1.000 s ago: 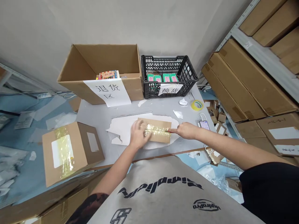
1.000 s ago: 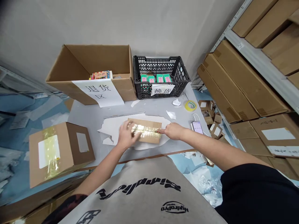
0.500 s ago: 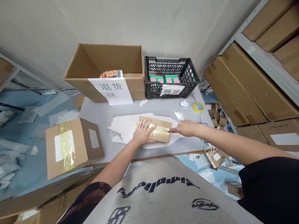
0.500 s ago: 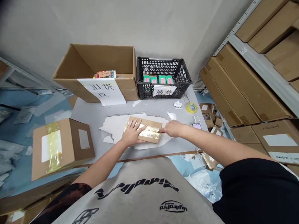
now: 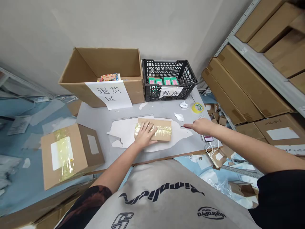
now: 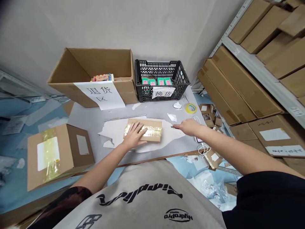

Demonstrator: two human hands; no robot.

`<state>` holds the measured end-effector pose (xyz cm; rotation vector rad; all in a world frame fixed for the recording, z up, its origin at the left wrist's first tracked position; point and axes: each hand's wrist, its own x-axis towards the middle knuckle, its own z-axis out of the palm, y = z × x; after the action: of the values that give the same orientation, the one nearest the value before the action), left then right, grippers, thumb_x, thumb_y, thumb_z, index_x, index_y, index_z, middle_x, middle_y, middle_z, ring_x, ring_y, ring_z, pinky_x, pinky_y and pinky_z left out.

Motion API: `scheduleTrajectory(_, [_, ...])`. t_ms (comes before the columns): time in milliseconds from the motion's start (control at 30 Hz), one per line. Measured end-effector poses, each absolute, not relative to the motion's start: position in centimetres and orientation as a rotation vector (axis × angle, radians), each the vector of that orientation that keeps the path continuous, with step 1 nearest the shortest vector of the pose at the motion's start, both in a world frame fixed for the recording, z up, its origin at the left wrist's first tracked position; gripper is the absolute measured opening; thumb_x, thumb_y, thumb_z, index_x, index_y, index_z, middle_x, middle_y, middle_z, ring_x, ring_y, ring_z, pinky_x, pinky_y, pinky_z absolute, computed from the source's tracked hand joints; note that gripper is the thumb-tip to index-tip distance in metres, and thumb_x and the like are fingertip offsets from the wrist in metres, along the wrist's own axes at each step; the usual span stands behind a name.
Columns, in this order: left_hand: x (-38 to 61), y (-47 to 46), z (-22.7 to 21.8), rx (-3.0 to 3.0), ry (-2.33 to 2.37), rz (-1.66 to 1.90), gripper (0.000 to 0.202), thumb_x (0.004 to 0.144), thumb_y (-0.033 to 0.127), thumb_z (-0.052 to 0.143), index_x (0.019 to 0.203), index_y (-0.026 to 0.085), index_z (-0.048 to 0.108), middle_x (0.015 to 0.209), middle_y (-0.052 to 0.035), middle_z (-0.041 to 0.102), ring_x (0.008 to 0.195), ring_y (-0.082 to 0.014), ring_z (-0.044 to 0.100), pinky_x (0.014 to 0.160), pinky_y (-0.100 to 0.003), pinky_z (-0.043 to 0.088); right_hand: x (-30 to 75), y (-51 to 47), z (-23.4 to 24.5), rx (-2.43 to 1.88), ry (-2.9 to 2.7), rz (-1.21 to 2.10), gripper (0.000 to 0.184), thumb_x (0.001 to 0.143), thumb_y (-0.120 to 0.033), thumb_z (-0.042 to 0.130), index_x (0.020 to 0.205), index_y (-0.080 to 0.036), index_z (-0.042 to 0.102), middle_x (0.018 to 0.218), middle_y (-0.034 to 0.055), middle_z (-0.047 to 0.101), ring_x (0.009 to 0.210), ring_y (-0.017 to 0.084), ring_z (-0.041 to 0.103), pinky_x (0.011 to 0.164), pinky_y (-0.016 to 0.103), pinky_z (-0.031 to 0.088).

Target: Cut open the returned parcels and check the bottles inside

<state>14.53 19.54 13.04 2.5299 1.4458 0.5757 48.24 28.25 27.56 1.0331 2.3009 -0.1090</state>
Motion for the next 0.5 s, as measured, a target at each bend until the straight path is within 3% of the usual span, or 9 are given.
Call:
scheduleTrajectory(167, [15.7,19.5,14.3,2.542,1.373,0.520,0.070,0.069,0.040,0.079,0.130,0.020,0.051,0.129,-0.0160,0.051,0.123,-0.0348,0.044,0.105,-0.050,0.034,47.1,28.6,26.4,1.338,2.453,-0.589,0.049,0.099,-0.039,0.036,0.147,-0.032,0.040,0.089,0.0048,0.072,0.066,0.017,0.064,0.065,0.027,0.043])
scheduleTrajectory(400, [16.3,19.3,14.9,2.586,1.410,0.466,0.061,0.071,0.035,0.079,0.123,0.022,0.050,0.117,-0.0121,0.055,0.112,-0.0309,0.049,0.097,-0.045,0.037,41.9,28.8,23.2,1.533,2.601,-1.541,0.055,0.096,-0.041,0.041,0.147,-0.021,0.037,0.098,0.0047,0.067,0.072,0.014,0.059,0.069,0.027,0.048])
scheduleTrajectory(500, [16.1,19.0,15.1,2.642,1.405,0.413,0.052,0.075,0.033,0.075,0.121,0.025,0.051,0.118,-0.0115,0.055,0.111,-0.0299,0.050,0.095,-0.044,0.037,39.4,29.1,21.5,1.493,2.548,-1.708,0.056,0.096,-0.042,0.041,0.148,-0.020,0.035,0.085,0.0015,0.065,0.067,0.013,0.056,0.066,0.026,0.047])
